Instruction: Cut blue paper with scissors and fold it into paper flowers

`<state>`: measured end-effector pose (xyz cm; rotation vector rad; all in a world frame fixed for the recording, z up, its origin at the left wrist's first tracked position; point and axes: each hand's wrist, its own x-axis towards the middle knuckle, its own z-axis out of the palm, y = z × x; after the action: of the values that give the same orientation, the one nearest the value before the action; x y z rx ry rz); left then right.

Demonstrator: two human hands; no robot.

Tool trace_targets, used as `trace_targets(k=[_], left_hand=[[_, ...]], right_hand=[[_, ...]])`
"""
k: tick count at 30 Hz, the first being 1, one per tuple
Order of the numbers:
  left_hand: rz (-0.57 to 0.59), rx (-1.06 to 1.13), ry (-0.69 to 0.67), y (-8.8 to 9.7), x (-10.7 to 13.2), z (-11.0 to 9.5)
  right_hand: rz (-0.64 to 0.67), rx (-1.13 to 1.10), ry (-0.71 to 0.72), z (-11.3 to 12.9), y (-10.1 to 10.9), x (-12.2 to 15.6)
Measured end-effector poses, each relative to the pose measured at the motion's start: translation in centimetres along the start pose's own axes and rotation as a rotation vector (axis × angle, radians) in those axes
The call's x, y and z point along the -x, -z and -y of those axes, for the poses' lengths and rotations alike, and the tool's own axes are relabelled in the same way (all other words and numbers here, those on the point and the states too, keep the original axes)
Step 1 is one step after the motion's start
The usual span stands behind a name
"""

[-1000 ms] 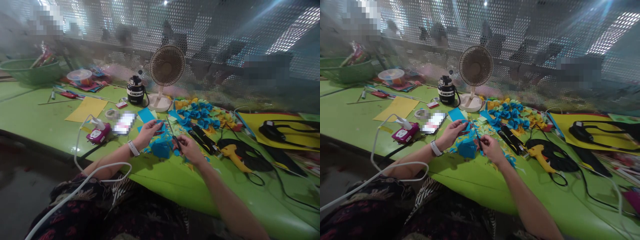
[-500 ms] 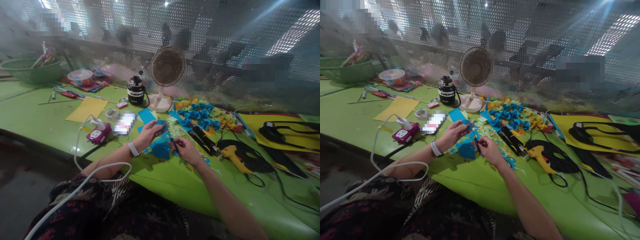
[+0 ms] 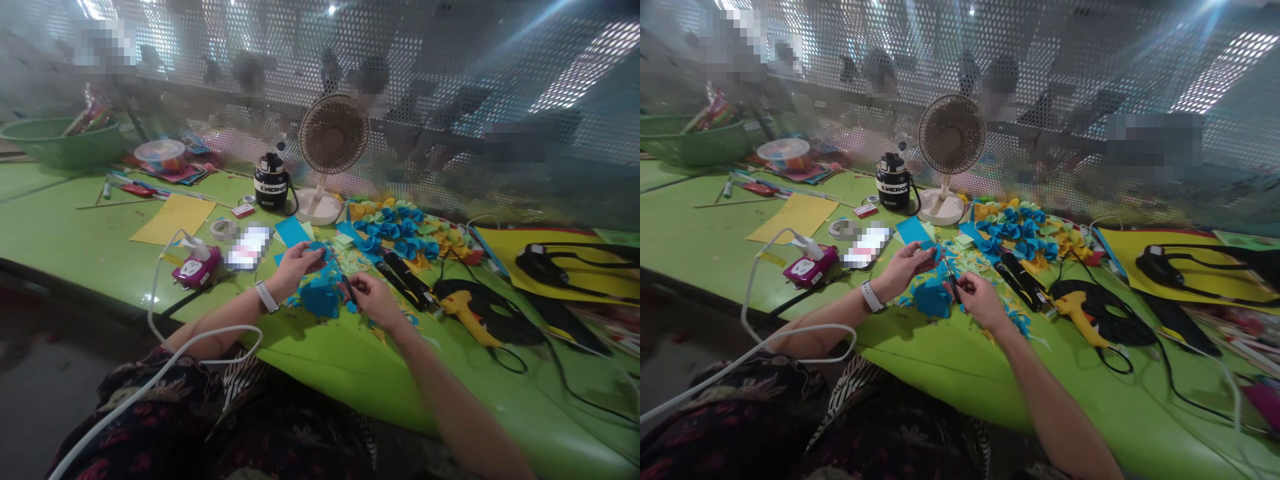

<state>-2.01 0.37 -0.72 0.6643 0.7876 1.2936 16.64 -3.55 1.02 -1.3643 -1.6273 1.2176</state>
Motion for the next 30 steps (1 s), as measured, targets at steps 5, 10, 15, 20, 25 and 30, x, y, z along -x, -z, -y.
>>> trace_targets(k=[5, 10, 15, 20, 25, 30], left_hand=[[0.008, -0.04, -0.023, 0.0, -0.05, 0.05], [0.024, -0.05, -0.081, -0.17, 0.2, -0.26], [0.042, -0.031, -0.016, -0.37, 0.6, -0.52], [0.065, -0.01, 0.026, -0.32, 0.67, -0.48], [0.073, 0.038, -0.014, -0.27, 0.72, -0.41], [0.086, 0.097, -0.038, -0.37, 0.74, -0.3]], right_hand=[[0.017, -0.01, -0.006, 0.14, -0.13, 0.11], [0.017, -0.028, -0.027, 0.26, -0.29, 0.1], [0.008, -0.034, -0.024, 0.2, -0.18, 0.1], [0.005, -0.027, -0.018, 0.26, 0.25, -0.01], [0.023, -0.067, -0.024, 0.75, 0.62, 0.1], [0.108, -0.085, -0.046, 0.91, 0.4, 0.26]])
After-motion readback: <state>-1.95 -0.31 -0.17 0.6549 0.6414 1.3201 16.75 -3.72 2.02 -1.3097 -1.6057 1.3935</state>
